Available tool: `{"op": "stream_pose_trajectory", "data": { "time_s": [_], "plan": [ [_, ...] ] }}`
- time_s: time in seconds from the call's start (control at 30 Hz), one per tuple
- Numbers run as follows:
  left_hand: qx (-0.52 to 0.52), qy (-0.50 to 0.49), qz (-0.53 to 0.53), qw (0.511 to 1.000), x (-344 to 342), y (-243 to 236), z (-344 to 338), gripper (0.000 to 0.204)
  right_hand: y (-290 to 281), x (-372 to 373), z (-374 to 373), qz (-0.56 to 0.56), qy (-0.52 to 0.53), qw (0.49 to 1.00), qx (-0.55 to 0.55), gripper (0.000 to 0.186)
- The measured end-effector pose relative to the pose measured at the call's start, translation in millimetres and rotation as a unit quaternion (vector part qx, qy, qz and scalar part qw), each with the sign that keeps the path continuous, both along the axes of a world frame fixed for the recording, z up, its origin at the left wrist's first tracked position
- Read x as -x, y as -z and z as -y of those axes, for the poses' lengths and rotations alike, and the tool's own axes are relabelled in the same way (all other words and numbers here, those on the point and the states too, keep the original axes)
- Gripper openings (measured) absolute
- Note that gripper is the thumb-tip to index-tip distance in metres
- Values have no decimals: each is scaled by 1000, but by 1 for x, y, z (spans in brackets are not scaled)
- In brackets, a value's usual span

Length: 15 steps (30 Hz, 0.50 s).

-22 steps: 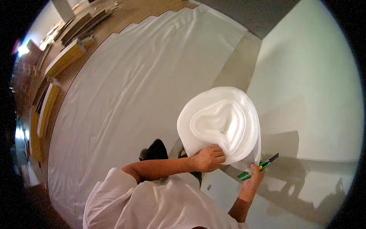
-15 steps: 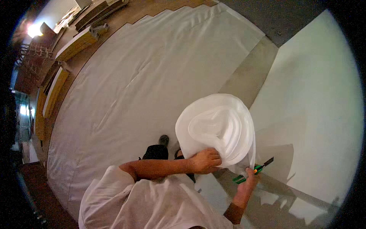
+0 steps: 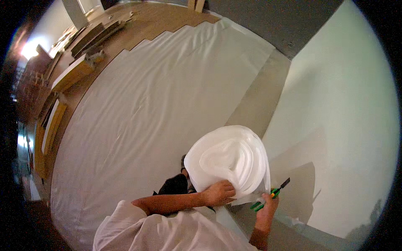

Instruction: The person lays out a white foam underlayment roll on the floor, aligns the seams, and applies yellow tape along the joint using a utility knife to cut the tape and foam.

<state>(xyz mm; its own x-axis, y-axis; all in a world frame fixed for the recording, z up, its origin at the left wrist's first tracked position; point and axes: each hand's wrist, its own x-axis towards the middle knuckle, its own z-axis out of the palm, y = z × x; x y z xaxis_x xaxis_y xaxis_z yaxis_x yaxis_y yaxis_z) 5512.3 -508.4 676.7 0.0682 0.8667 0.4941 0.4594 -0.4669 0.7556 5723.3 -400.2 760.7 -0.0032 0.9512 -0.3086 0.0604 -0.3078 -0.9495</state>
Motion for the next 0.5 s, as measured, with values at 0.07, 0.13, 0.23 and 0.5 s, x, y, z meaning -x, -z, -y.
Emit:
{"op": "stream_pose_trajectory", "data": {
  "time_s": [0.07, 0.13, 0.23, 0.5],
  "plan": [
    [-8, 7, -7, 1000, 14, 3, -20, 25, -8, 12, -4, -1, -2, 1000, -6, 38],
    [-22, 15, 2, 1000, 9, 3, -8, 26, -15, 3, 8, 24, -29, 999, 5, 35],
    [-54, 22, 11, 998, 11, -2, -2, 25, -12, 1, 35, 25, 42, 999, -11, 34],
    [-130, 96, -26, 986, 50, 7, -20, 21, -15, 29, 50, 20, 117, 990, -79, 31]
  ]
}}
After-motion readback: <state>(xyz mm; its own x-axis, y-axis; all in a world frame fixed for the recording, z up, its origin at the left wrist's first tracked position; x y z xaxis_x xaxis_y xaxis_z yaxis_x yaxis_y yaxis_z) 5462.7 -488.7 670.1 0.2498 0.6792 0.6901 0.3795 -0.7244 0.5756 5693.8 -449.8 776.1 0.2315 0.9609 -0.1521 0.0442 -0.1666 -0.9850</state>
